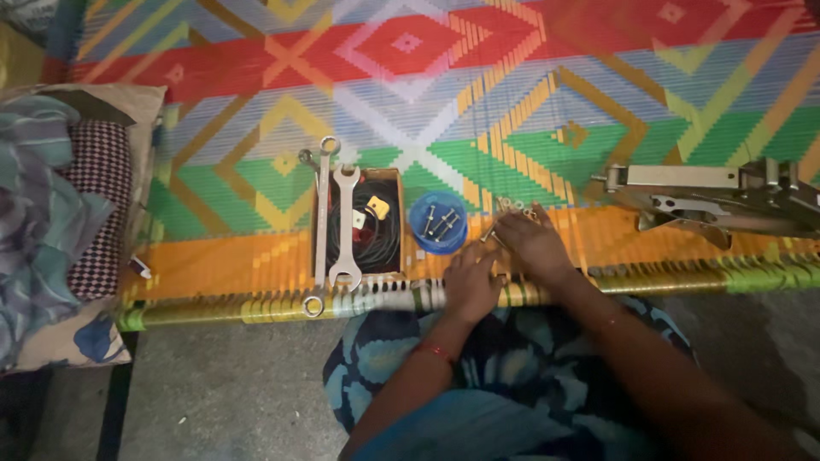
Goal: The person sits on a colorful woven mat and assembles small metal hardware pieces, including screws, nuts, and washers, by hand. They pick up individual components, thread them together, and place the assembled units back on the mat.
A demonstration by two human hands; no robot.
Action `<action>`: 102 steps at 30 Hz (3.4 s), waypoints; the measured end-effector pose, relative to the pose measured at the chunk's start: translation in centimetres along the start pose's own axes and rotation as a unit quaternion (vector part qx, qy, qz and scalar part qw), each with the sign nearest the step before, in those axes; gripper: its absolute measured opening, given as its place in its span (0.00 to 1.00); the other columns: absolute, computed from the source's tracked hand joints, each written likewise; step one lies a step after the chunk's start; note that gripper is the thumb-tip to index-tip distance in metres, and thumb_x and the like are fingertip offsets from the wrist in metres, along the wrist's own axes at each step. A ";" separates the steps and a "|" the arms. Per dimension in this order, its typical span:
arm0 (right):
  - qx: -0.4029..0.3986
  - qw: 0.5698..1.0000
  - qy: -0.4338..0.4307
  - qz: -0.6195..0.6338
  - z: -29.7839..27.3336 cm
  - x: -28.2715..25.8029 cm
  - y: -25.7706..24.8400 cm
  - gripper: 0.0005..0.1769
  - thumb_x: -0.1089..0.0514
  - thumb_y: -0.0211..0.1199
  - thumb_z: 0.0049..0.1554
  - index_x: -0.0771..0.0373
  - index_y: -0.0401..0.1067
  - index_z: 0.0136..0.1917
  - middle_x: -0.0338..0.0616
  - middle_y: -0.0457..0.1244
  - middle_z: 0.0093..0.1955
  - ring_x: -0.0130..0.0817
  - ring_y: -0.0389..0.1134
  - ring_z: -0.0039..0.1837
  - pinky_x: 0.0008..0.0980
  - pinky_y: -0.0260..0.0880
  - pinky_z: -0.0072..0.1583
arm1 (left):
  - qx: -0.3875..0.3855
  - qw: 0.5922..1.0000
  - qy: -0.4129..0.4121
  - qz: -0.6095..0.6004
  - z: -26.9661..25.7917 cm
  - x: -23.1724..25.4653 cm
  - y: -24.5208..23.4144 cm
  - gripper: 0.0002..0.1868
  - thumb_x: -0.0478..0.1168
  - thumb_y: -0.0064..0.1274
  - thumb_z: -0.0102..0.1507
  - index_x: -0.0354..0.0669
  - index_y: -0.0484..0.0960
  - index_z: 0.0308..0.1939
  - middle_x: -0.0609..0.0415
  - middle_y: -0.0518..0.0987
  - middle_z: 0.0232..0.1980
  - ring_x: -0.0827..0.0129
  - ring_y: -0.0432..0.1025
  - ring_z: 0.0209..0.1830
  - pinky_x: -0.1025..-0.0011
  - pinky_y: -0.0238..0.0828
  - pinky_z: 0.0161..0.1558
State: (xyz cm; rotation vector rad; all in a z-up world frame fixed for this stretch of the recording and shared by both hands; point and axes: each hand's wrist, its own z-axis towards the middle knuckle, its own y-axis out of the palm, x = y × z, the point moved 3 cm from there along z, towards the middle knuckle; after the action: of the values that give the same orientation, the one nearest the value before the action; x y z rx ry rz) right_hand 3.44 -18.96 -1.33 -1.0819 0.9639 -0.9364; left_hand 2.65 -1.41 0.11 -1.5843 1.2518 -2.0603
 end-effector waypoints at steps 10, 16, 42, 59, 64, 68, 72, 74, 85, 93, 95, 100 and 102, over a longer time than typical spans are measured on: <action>0.080 0.984 0.160 0.019 -3.5 0.9 -2.7 0.25 0.63 0.59 0.53 0.51 0.74 0.64 0.37 0.67 0.66 0.39 0.62 0.74 0.47 0.55 0.73 | 0.027 0.999 0.031 0.009 0.3 -1.5 1.7 0.29 0.47 0.66 0.54 0.47 0.81 0.58 0.43 0.70 0.69 0.46 0.65 0.67 0.49 0.64 0.61; 0.059 0.995 0.065 -0.054 -2.4 -0.1 -1.2 0.35 0.60 0.61 0.43 0.52 0.71 0.66 0.40 0.63 0.71 0.48 0.55 0.76 0.59 0.49 0.70 | 0.036 0.999 0.029 -0.021 0.5 -1.9 2.2 0.26 0.42 0.63 0.54 0.47 0.82 0.58 0.47 0.74 0.66 0.48 0.68 0.64 0.52 0.66 0.60; 0.099 0.991 0.083 0.035 -3.7 3.2 -1.5 0.07 0.60 0.60 0.48 0.51 0.76 0.40 0.37 0.68 0.49 0.43 0.65 0.60 0.51 0.58 0.59 | 0.042 0.997 0.051 -0.048 1.0 -2.3 2.8 0.24 0.41 0.62 0.55 0.43 0.83 0.56 0.44 0.77 0.61 0.47 0.71 0.59 0.55 0.68 0.58; 0.121 0.954 0.240 0.131 -7.8 6.0 -0.9 0.09 0.61 0.60 0.54 0.60 0.78 0.48 0.52 0.69 0.48 0.56 0.67 0.53 0.49 0.67 0.57 | 0.022 0.997 0.039 -0.060 0.9 -1.4 1.4 0.23 0.41 0.60 0.57 0.42 0.83 0.56 0.43 0.77 0.62 0.46 0.71 0.60 0.55 0.68 0.59; 0.106 0.964 0.215 0.117 -6.9 4.9 -0.9 0.05 0.59 0.64 0.53 0.59 0.78 0.44 0.49 0.67 0.45 0.51 0.67 0.53 0.48 0.67 0.56 | 0.033 0.997 0.042 -0.064 0.9 -1.3 1.6 0.23 0.41 0.61 0.57 0.43 0.83 0.56 0.45 0.77 0.63 0.46 0.72 0.59 0.55 0.69 0.59; 0.090 0.975 0.186 0.087 -6.2 3.8 -1.5 0.08 0.62 0.63 0.51 0.58 0.78 0.45 0.45 0.67 0.45 0.49 0.67 0.52 0.45 0.67 0.56 | 0.022 0.997 0.038 -0.058 0.9 -1.3 1.9 0.22 0.41 0.62 0.57 0.45 0.83 0.55 0.47 0.78 0.63 0.46 0.72 0.58 0.55 0.69 0.58; 0.068 0.993 0.100 -0.004 -5.3 2.6 -2.5 0.10 0.63 0.61 0.50 0.55 0.78 0.45 0.36 0.68 0.48 0.41 0.67 0.56 0.42 0.67 0.59 | 0.026 0.997 0.038 -0.067 0.7 -1.2 1.8 0.22 0.41 0.62 0.56 0.46 0.83 0.56 0.47 0.77 0.63 0.46 0.71 0.58 0.55 0.68 0.58; 0.067 0.989 0.132 0.000 -5.3 2.1 -3.0 0.14 0.62 0.61 0.50 0.49 0.81 0.47 0.36 0.67 0.54 0.42 0.65 0.61 0.43 0.64 0.60 | 0.020 0.997 0.036 -0.071 0.7 -1.2 1.9 0.22 0.41 0.62 0.57 0.46 0.83 0.56 0.47 0.78 0.63 0.46 0.71 0.59 0.55 0.68 0.58; 0.019 0.976 0.165 -0.142 -5.0 1.0 -2.1 0.25 0.56 0.60 0.52 0.43 0.75 0.64 0.41 0.55 0.78 0.51 0.48 0.79 0.59 0.46 0.72 | 0.012 0.993 0.067 -0.093 0.6 -1.0 1.8 0.24 0.38 0.59 0.58 0.44 0.81 0.59 0.47 0.77 0.64 0.49 0.71 0.62 0.57 0.68 0.62; 0.139 0.958 0.238 -0.081 -5.6 3.1 -1.9 0.15 0.54 0.61 0.58 0.48 0.78 0.58 0.42 0.61 0.72 0.50 0.54 0.76 0.61 0.51 0.68 | 0.020 0.989 0.097 -0.108 0.7 -0.2 1.1 0.24 0.35 0.57 0.57 0.42 0.81 0.59 0.46 0.77 0.66 0.49 0.71 0.66 0.58 0.69 0.64; 0.158 0.955 0.240 -0.075 -5.6 3.9 -1.6 0.17 0.57 0.61 0.57 0.48 0.78 0.59 0.41 0.63 0.71 0.49 0.56 0.75 0.58 0.52 0.68 | 0.016 0.988 0.114 -0.104 0.6 0.1 1.0 0.25 0.34 0.58 0.57 0.41 0.81 0.60 0.44 0.75 0.68 0.46 0.70 0.64 0.56 0.68 0.62; 0.174 0.948 0.263 -0.044 -5.7 6.0 -0.8 0.17 0.54 0.63 0.58 0.45 0.78 0.61 0.41 0.64 0.69 0.50 0.57 0.74 0.57 0.53 0.68 | -0.015 0.990 0.115 -0.082 0.3 0.5 0.8 0.25 0.34 0.58 0.57 0.41 0.80 0.60 0.44 0.73 0.71 0.43 0.71 0.59 0.54 0.69 0.58; 0.149 0.948 0.277 -0.039 -5.7 6.4 -0.5 0.16 0.52 0.64 0.58 0.42 0.79 0.60 0.42 0.63 0.68 0.52 0.57 0.73 0.59 0.53 0.67 | -0.038 0.992 0.098 -0.067 0.3 0.4 0.9 0.26 0.34 0.57 0.58 0.42 0.79 0.62 0.46 0.72 0.73 0.44 0.72 0.55 0.55 0.70 0.57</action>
State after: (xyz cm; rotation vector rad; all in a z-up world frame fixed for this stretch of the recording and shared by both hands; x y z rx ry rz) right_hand -0.05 -26.63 -2.88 -0.6075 1.1879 -1.4456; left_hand 2.55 -2.33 -0.28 -1.5685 1.3355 -2.3268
